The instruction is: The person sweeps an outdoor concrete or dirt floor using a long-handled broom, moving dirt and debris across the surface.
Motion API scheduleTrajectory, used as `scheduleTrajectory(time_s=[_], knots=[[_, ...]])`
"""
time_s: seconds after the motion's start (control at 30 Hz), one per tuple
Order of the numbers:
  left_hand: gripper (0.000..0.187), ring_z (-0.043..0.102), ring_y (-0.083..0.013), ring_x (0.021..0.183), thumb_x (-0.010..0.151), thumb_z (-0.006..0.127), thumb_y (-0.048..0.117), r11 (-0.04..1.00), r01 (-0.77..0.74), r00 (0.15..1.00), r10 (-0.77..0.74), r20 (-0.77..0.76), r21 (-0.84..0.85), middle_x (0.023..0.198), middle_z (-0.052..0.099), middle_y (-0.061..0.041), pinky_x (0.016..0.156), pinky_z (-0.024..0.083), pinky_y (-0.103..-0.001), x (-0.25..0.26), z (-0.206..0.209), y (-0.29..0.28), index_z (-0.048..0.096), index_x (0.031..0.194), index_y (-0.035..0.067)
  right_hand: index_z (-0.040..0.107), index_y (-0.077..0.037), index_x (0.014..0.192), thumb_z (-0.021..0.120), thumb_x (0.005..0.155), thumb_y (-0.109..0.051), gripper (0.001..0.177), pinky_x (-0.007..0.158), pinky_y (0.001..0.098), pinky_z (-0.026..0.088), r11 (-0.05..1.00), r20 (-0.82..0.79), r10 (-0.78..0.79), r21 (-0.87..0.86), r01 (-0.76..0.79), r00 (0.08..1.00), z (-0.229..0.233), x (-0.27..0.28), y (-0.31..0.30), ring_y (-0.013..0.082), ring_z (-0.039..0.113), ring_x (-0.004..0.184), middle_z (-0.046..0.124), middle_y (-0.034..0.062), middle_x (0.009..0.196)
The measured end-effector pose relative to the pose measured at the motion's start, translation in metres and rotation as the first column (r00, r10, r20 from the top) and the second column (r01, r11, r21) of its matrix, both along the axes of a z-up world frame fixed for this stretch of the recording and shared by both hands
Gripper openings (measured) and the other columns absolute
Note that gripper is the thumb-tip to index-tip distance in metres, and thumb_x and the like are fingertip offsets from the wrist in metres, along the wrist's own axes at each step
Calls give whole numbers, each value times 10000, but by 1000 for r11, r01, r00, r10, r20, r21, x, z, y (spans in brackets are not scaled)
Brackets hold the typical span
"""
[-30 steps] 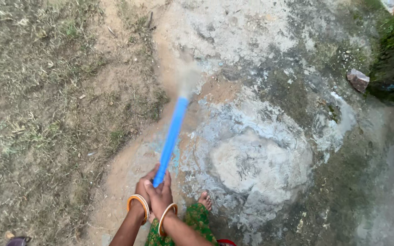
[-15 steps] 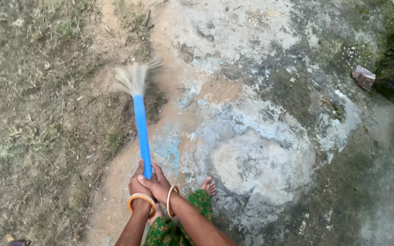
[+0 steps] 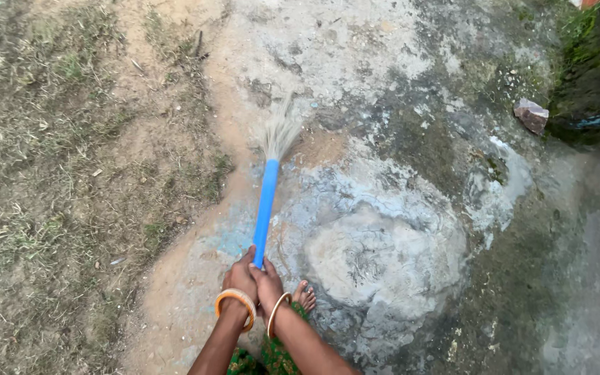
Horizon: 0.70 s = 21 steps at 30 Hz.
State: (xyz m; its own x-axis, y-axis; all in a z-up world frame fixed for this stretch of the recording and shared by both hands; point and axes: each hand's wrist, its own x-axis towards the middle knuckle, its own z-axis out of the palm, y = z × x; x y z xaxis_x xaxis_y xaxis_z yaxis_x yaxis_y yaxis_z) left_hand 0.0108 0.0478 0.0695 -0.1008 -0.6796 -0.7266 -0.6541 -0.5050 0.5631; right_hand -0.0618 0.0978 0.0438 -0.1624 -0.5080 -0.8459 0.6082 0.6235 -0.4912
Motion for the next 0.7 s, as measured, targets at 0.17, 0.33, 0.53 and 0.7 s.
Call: scheduleTrajectory(time_s=[0.17,0.33,0.53,0.7], knots=[[409,686,-420,997,1036,470,340,961,270,963,-270,6,-51,1059,712,-264,873,509,-504,-24,0,-20,605,1415,262,521,-130,1476,506,990,-164,488,822,338,573,967,-54,-254,-34,253,966,-18,-10,1,180,697,984,697,99,1156],[574,719,-402,927,928,513,289,889,459,888,-459,19,-2,974,725,-250,860,530,-490,-25,50,-33,483,1484,427,387,-230,1522,488,947,-73,605,814,334,570,903,-42,-425,-88,421,904,10,-2,-2,181,683,959,681,77,1106],[574,703,-409,947,898,557,287,944,312,948,-317,-30,-107,1002,711,-265,823,533,-483,-33,38,-19,514,1465,366,474,-85,1503,503,938,-29,569,767,310,562,922,-146,-318,-276,270,937,-17,-15,7,162,639,904,663,70,1044],[506,678,-287,818,961,529,351,997,1,995,-8,-97,-77,937,719,-219,746,527,-441,-38,1,3,567,1455,248,445,-94,1523,512,979,-77,548,793,261,529,987,-204,-94,-151,64,974,-43,-29,22,115,618,923,680,60,1107]])
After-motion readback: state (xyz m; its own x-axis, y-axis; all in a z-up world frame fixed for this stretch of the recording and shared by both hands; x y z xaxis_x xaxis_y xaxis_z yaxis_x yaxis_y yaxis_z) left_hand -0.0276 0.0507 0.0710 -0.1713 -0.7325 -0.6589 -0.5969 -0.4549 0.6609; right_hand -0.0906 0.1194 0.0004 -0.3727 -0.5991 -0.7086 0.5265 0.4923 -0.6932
